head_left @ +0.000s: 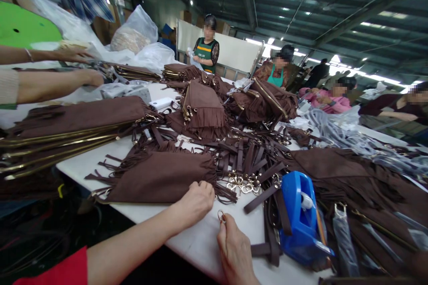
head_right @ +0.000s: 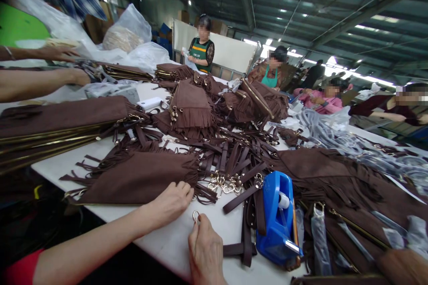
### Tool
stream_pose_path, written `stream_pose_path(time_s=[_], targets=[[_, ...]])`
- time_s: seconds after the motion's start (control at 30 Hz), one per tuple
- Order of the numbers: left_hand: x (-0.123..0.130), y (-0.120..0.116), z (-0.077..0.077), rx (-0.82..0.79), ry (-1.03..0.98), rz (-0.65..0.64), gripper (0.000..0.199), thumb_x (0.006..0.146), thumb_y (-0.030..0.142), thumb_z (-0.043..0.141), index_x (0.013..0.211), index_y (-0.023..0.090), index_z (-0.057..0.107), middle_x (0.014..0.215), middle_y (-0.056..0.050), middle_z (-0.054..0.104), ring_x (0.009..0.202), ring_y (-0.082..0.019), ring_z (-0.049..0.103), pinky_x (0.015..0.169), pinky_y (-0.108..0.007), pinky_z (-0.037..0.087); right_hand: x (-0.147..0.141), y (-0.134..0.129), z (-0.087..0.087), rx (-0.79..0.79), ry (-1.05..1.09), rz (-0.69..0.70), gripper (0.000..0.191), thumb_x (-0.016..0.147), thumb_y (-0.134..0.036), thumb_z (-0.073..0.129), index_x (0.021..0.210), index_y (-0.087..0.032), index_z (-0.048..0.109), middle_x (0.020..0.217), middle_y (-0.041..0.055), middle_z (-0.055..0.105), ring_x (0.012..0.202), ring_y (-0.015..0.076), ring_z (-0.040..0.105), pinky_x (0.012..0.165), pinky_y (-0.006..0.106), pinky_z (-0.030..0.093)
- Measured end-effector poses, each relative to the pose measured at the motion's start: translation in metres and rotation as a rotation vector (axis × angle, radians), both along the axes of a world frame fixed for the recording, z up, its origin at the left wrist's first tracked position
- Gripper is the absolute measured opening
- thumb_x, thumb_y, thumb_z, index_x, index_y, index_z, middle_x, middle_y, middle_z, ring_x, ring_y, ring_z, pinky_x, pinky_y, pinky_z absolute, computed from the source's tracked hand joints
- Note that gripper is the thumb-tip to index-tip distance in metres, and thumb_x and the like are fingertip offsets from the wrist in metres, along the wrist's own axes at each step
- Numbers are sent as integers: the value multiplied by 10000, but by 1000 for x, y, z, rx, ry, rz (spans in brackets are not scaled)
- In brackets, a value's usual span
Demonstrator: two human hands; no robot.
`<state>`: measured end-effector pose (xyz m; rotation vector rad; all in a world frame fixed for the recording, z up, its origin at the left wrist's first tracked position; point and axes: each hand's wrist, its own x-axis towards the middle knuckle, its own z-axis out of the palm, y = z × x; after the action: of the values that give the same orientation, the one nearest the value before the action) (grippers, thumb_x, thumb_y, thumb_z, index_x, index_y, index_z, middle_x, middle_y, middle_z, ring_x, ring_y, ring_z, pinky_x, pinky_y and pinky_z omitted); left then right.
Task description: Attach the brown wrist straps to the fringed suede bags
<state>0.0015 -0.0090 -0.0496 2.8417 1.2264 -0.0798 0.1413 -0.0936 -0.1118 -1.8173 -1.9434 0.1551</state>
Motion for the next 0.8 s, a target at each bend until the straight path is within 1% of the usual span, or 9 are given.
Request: stream_pose_path(time_s=[0.1, 0.2, 0.3, 0.4, 0.47, 0.53, 0.6, 0.7, 0.8], targets=[[7, 5, 8, -53, 22, -55, 239, 750, 9, 417, 894, 43, 606, 866, -170, 581, 821, -302, 541, 579, -364, 436, -2, 3, 13, -94, 4, -25, 360, 898, -264, 215, 975, -161, 552, 710, 50, 683, 600, 210, 655, 529, 278, 414], [11, 7, 11, -85, 15, -64, 257, 724, 0, 424, 890, 39, 617, 888, -186, 592, 833, -313, 545, 571, -364, 446, -3, 5, 20, -179, 12, -26, 328, 891, -225, 239, 973, -172, 552, 739, 49, 688, 646, 211, 661, 548, 274, 401], [6, 8, 13, -107, -24, -36, 280, 687, -14, 424, 877, 46, 620, 897, -191, 601, 838, -292, 549, 620, -365, 449, -3, 7, 22, -184, -16, -42, 292, 889, -211, 273, 963, -176, 554, 730, 41, 686, 636, 207, 658, 538, 270, 380], [-7, 9, 15, -157, -96, 16, 288, 683, 18, 416, 841, 118, 635, 865, -121, 624, 818, -231, 566, 669, -322, 443, -4, 14, 23, -126, -60, -68, 264, 890, -207, 299, 957, -174, 552, 723, 35, 681, 623, 198, 654, 527, 264, 364], [-19, 8, 15, -203, -157, 59, 317, 699, 57, 408, 882, 183, 635, 864, -53, 633, 828, -191, 574, 697, -287, 440, -6, 20, 22, -105, -92, -82, 232, 886, -193, 323, 937, -172, 549, 728, 34, 678, 623, 190, 652, 525, 260, 357], [-28, 8, 13, -243, -214, 88, 346, 712, 91, 413, 951, 231, 619, 897, -4, 630, 866, -164, 572, 731, -261, 434, -11, 27, 21, -92, -130, -88, 196, 879, -171, 350, 913, -174, 543, 742, 34, 672, 631, 185, 650, 525, 257, 354], [-33, 7, 8, -272, -254, 104, 347, 730, 111, 417, 993, 244, 600, 925, 14, 621, 887, -150, 567, 755, -247, 429, -17, 34, 18, -69, -163, -82, 171, 875, -157, 365, 902, -177, 532, 768, 34, 667, 650, 183, 649, 527, 257, 358], [-33, 7, 0, -285, -280, 101, 299, 768, 137, 430, 1004, 241, 582, 928, 13, 606, 889, -145, 561, 776, -243, 422, -26, 41, 16, -50, -210, -81, 154, 874, -150, 365, 865, -178, 516, 776, 41, 653, 668, 195, 645, 529, 264, 373], [-29, 8, -7, -243, -280, 95, 196, 807, 165, 435, 952, 209, 560, 908, -6, 593, 869, -167, 549, 764, -271, 420, -31, 44, 19, -75, -238, -87, 146, 861, -129, 369, 832, -172, 505, 767, 54, 641, 675, 208, 644, 533, 272, 393]])
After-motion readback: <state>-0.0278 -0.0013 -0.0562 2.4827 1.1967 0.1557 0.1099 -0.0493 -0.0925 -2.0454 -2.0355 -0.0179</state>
